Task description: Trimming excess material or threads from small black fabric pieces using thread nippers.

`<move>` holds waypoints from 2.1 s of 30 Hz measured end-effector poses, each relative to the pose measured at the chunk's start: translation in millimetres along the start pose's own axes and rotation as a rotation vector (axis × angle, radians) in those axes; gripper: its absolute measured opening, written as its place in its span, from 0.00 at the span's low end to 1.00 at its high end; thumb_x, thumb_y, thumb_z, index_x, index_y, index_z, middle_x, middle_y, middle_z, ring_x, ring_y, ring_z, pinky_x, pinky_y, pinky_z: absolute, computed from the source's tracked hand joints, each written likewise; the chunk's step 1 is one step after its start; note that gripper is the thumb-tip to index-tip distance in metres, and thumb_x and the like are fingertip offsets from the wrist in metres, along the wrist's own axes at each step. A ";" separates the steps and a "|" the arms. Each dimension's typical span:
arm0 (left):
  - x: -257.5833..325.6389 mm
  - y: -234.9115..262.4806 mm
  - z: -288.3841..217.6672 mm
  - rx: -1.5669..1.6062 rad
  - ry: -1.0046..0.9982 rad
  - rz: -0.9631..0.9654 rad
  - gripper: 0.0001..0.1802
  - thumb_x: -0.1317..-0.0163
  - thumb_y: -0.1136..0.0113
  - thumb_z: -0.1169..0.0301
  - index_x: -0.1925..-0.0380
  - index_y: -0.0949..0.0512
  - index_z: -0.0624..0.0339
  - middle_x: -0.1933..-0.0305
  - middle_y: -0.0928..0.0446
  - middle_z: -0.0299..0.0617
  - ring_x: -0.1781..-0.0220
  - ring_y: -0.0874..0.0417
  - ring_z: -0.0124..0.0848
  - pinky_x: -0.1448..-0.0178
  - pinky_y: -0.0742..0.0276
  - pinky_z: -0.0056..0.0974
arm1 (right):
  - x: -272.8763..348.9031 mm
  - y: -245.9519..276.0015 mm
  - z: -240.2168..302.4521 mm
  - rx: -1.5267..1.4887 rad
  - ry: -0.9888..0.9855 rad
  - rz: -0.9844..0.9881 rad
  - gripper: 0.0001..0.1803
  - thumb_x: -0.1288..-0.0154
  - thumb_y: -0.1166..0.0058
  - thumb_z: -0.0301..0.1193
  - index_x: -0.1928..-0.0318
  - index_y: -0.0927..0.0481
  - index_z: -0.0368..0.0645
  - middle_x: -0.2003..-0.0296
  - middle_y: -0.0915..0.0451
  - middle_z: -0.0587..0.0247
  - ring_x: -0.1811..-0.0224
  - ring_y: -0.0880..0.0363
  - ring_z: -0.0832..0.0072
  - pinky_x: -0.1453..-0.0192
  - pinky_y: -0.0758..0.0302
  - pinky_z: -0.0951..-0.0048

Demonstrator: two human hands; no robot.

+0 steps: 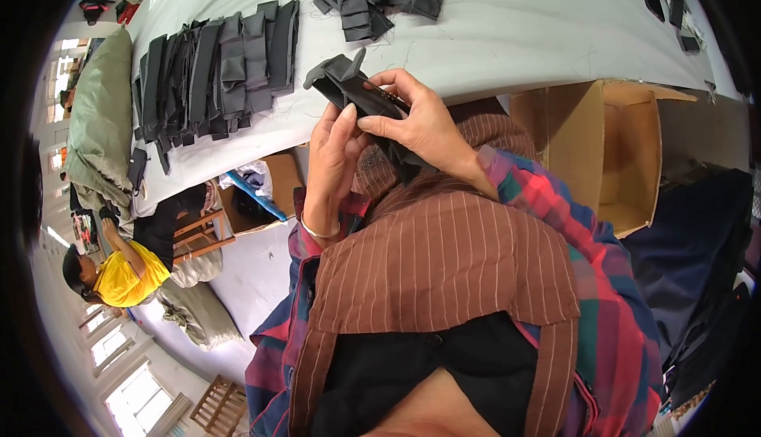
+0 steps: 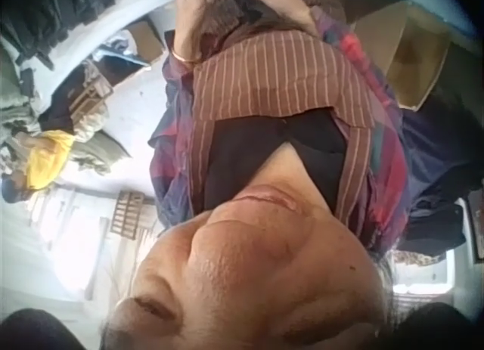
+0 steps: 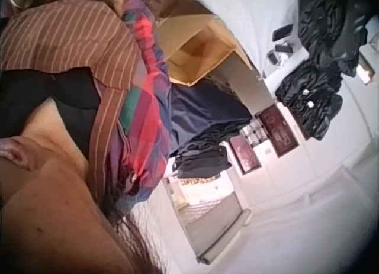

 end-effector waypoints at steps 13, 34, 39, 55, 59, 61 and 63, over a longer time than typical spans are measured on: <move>-20.8 11.0 -6.9 0.154 -0.024 -0.116 0.13 0.43 0.36 0.72 0.63 0.30 0.62 0.68 0.22 0.43 0.72 0.19 0.31 0.77 0.29 0.27 | -12.8 29.2 -17.1 0.030 -0.064 -0.147 0.05 0.37 0.46 0.23 0.62 0.21 0.36 0.71 0.22 0.71 0.67 0.27 0.85 0.61 0.29 0.82; -71.7 28.7 12.9 -0.297 -0.051 -0.171 0.17 0.41 0.38 0.69 0.55 0.26 0.70 0.59 0.18 0.46 0.56 0.19 0.28 0.48 0.27 0.31 | -15.0 44.5 -2.9 1.167 0.465 -0.101 0.07 0.45 0.40 0.34 0.64 0.19 0.52 0.73 0.22 0.73 0.70 0.26 0.73 0.65 0.38 0.69; -73.2 22.8 12.7 -0.345 -0.088 -0.190 0.19 0.45 0.34 0.70 0.57 0.27 0.70 0.63 0.21 0.40 0.64 0.23 0.22 0.59 0.27 0.27 | -19.0 44.7 -2.8 1.329 0.527 -0.052 0.07 0.46 0.39 0.35 0.65 0.20 0.52 0.76 0.25 0.73 0.70 0.26 0.74 0.65 0.39 0.69; -81.8 25.2 14.6 -0.441 -0.097 -0.089 0.18 0.44 0.35 0.71 0.57 0.28 0.69 0.64 0.21 0.39 0.64 0.22 0.21 0.60 0.25 0.26 | -56.9 70.8 -7.4 1.239 0.728 0.399 0.05 0.45 0.41 0.34 0.65 0.19 0.56 0.74 0.27 0.77 0.68 0.30 0.74 0.62 0.38 0.72; -81.0 22.0 10.0 -0.409 -0.051 -0.056 0.17 0.43 0.37 0.73 0.55 0.27 0.70 0.60 0.19 0.42 0.62 0.20 0.23 0.57 0.23 0.28 | -63.1 74.1 -10.2 1.169 0.786 0.428 0.05 0.46 0.41 0.34 0.66 0.20 0.57 0.74 0.28 0.78 0.69 0.31 0.74 0.62 0.38 0.72; -78.9 17.5 5.8 -0.427 -0.041 -0.059 0.17 0.43 0.37 0.73 0.55 0.27 0.70 0.61 0.19 0.42 0.62 0.20 0.23 0.57 0.23 0.28 | -67.3 71.5 -3.2 1.260 0.770 0.533 0.05 0.46 0.41 0.34 0.66 0.20 0.57 0.74 0.28 0.78 0.69 0.31 0.74 0.63 0.38 0.71; -78.9 16.5 5.9 -0.448 -0.049 -0.056 0.17 0.42 0.37 0.73 0.55 0.27 0.70 0.61 0.20 0.42 0.62 0.20 0.23 0.56 0.23 0.27 | -69.8 70.6 0.1 1.233 0.767 0.548 0.05 0.46 0.41 0.33 0.66 0.20 0.57 0.74 0.28 0.77 0.69 0.31 0.74 0.63 0.38 0.71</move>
Point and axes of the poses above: each hand's wrist, its own x-axis away from the middle knuckle, its own y-axis out of the back of the hand, z = x × y, the point moved 3 cm from there along -x, towards the middle knuckle
